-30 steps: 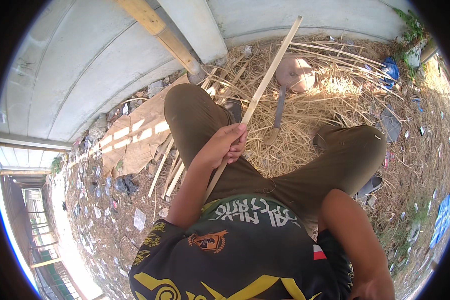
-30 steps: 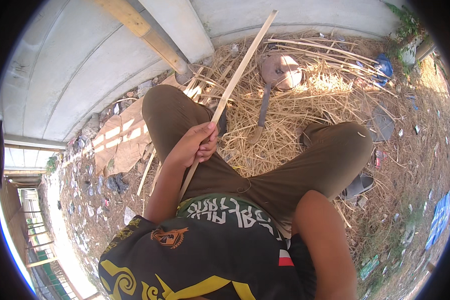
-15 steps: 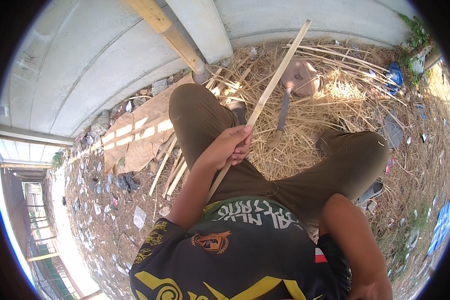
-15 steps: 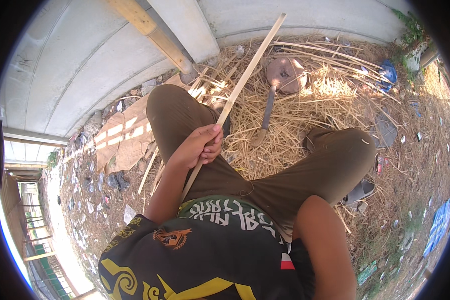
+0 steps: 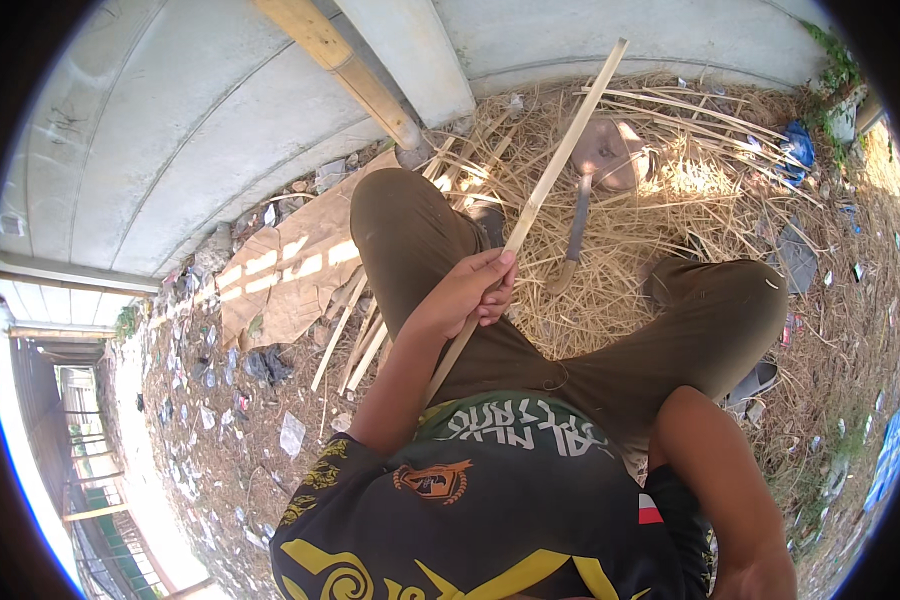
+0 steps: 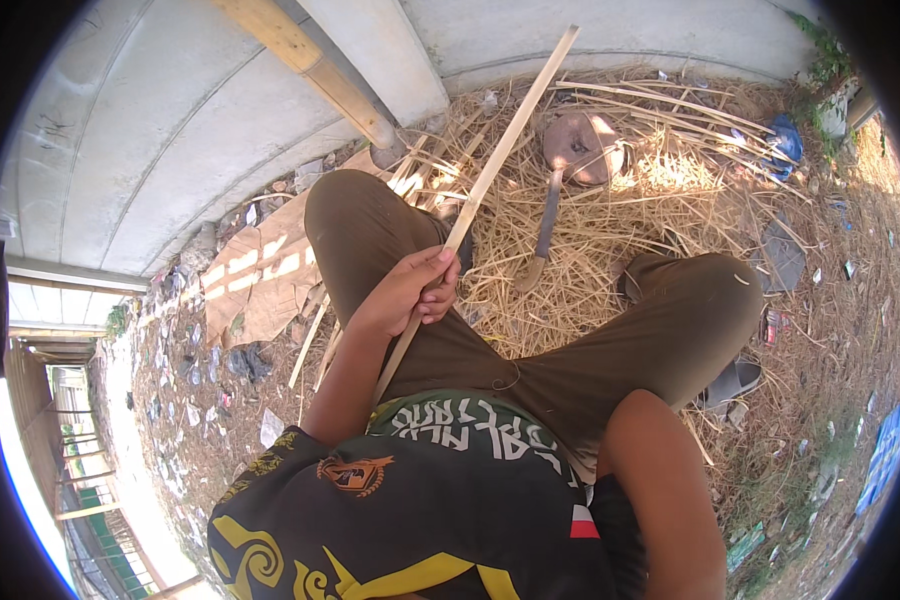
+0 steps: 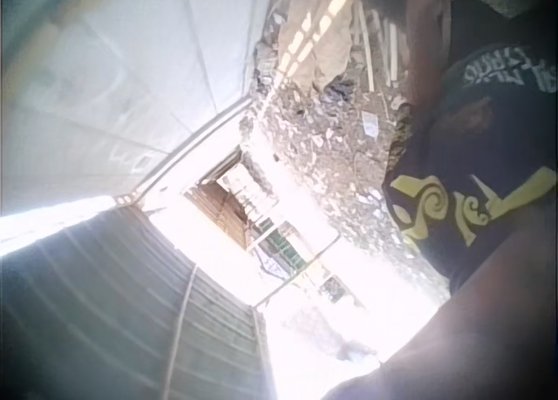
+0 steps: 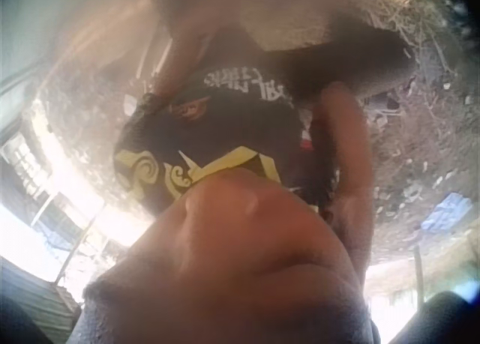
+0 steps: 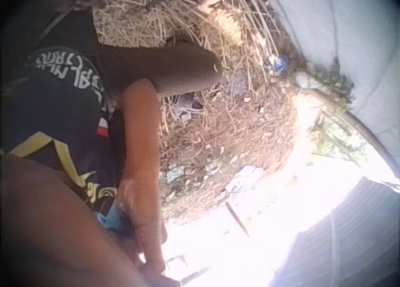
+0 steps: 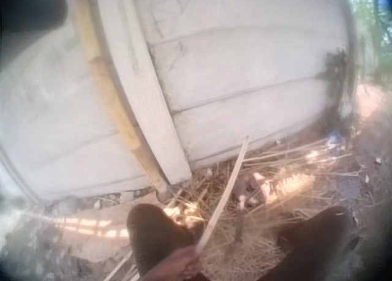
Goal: The person sits on the ground and uses a knife to shave and smooth thin bamboo strips. They hold the strips against their leg and scrape the blade along the surface to remove rough edges and create a uniform shape.
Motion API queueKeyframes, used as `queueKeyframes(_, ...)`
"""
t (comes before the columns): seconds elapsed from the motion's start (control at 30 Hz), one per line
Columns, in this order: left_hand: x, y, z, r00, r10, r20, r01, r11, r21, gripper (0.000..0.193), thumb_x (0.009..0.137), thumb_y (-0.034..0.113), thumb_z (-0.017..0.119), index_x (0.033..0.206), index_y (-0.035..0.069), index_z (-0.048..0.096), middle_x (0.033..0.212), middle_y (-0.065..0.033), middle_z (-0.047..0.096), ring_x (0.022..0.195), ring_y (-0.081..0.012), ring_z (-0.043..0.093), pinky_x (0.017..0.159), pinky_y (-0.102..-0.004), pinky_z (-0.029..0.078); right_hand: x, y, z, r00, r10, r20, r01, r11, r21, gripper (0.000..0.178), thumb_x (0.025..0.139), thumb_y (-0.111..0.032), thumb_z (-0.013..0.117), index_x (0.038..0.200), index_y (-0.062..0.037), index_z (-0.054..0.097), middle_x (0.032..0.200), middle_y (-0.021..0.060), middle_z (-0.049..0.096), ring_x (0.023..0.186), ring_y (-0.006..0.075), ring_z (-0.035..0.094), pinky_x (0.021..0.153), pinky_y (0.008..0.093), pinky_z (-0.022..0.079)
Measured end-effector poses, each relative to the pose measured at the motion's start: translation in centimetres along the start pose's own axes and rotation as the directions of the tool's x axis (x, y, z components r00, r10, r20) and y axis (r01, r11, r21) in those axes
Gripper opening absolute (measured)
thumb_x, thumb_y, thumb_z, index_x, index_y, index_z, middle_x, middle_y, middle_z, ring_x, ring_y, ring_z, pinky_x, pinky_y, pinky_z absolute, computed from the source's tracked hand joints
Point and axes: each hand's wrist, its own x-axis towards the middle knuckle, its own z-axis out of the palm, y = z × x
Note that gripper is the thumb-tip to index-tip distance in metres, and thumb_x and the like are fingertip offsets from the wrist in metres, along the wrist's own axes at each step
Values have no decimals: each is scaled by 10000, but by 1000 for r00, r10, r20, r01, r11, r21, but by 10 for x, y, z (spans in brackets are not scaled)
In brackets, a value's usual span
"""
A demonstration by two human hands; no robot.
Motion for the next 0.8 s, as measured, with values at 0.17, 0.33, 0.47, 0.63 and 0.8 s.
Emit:
queueKeyframes(0.17, 5, 1, -2, 998, 15, 67, -10, 997, -79, 408, 1134, 426, 342, 1066, 75, 538, 669, 62, 355, 531, -41, 342, 472, -212, 340, 20, -17, -14, 998, -60, -6, 59, 997, -56, 261, 931, -290, 609, 733, -153, 509, 632, -5, 532, 585, 168, 534, 743, 332, 499)
queueKeyframes(0.33, 8, 2, 1, 998, 4, 55, -2, 999, -35, 420, 1138, 422, 328, 1098, 65, 545, 689, 55, 351, 531, -37, 333, 466, -205, 326, 56, -38, -36, 988, -121, -95, 107, 985, -135, 317, 935, -300, 597, 657, -170, 517, 539, -25, 544, 496, 144, 555, 694, 303, 527)
queueKeyframes(0.47, -2, 9, 4, 998, -20, 65, 20, 1000, 7, 364, 1142, 368, 338, 1095, 59, 524, 696, 52, 335, 533, -35, 316, 458, -196, 282, 60, -37, -52, 977, 166, -137, -181, 978, -104, 360, 936, -300, 576, 601, -189, 507, 476, -37, 534, 441, 116, 550, 656, 284, 530)
queueKeyframes(0.63, -21, 43, 5, 998, 34, 53, -52, 921, 385, 300, 1131, 326, 414, 1097, 65, 555, 708, 60, 320, 558, -29, 294, 489, -201, 233, 45, -8, -77, 810, 266, -523, -398, 904, -155, 290, 880, -195, 544, 618, -178, 423, 485, -11, 378, 460, 116, 360, 628, 313, 380)
queueKeyframes(0.8, -26, 113, -11, 841, 536, 75, -242, 248, 938, 245, 1089, 298, 529, 1109, 55, 559, 671, -54, 468, 610, -145, 462, 583, -322, 371, 11, 48, -137, 538, 111, -836, -499, 841, -210, 257, 930, -181, 546, 726, -132, 397, 578, 13, 338, 543, 156, 343, 651, 385, 382)
